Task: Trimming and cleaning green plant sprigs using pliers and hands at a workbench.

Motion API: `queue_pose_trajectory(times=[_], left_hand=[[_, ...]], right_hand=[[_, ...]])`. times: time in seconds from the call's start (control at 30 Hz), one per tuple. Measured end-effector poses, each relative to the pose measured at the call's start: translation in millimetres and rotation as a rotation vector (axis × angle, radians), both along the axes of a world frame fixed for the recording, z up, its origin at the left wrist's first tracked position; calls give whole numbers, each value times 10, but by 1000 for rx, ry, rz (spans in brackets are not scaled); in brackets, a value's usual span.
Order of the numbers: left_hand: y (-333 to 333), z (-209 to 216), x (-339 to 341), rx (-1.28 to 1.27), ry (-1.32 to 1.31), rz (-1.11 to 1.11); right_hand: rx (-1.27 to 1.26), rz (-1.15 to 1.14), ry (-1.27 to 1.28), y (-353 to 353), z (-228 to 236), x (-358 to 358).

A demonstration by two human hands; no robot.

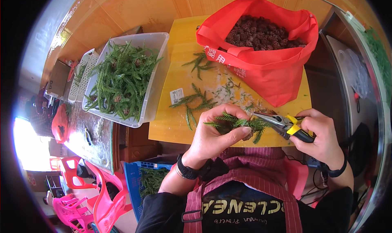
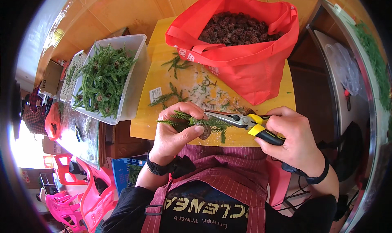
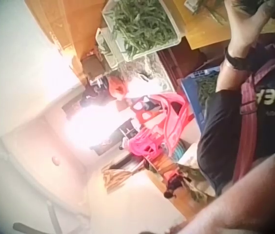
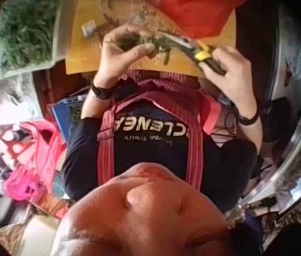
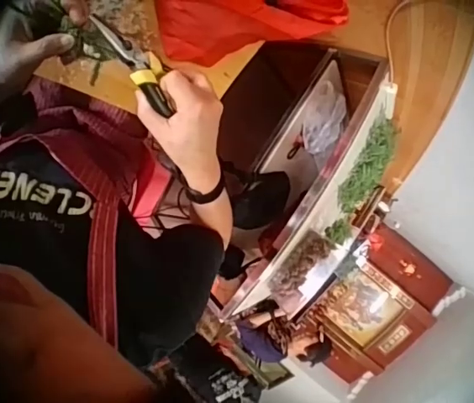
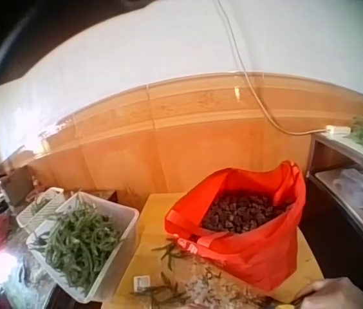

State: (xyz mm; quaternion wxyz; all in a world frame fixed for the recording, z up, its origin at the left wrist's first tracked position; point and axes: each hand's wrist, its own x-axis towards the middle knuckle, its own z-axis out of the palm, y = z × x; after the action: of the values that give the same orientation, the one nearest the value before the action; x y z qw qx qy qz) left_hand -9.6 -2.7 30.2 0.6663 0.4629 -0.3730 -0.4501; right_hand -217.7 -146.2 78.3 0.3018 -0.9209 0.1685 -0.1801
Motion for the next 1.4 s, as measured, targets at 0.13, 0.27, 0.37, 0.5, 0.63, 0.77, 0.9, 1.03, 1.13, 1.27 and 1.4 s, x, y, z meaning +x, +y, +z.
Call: queue_pose_trajectory(times=[0.13,0.27,0.37,0.5,0.63,0.77,0.9,1.03,1.13,1.27,1.4], left_hand=[[10,-15,30,28,65,-37],[7,-8,45,11,43,-35],[5,14,69,49,121,-81],[-10,12,111,50,26,-67],[-27,0,145,-7,-96,-52],[-32,-78,186,-95,-128,-66],[-33,-97,218,-207,-268,-94],[-33,-68,220,-253,-377,-90],[-27,-8,201,-278,-373,-107],[1,22,157,-351,-339,-191],[17,56,85,-420,-249,-284]], right_hand=[[-14,-1,0,-7,3,34],[-46,37,-25,-29,8,54],[-53,50,-26,-36,40,76],[-32,75,43,-77,83,77],[56,111,134,-146,181,80],[132,222,231,-227,275,107],[261,375,359,-338,258,100],[446,448,445,-425,193,84],[641,489,582,-441,205,132],[1073,643,630,-458,124,150],[1728,645,861,-487,18,82]])
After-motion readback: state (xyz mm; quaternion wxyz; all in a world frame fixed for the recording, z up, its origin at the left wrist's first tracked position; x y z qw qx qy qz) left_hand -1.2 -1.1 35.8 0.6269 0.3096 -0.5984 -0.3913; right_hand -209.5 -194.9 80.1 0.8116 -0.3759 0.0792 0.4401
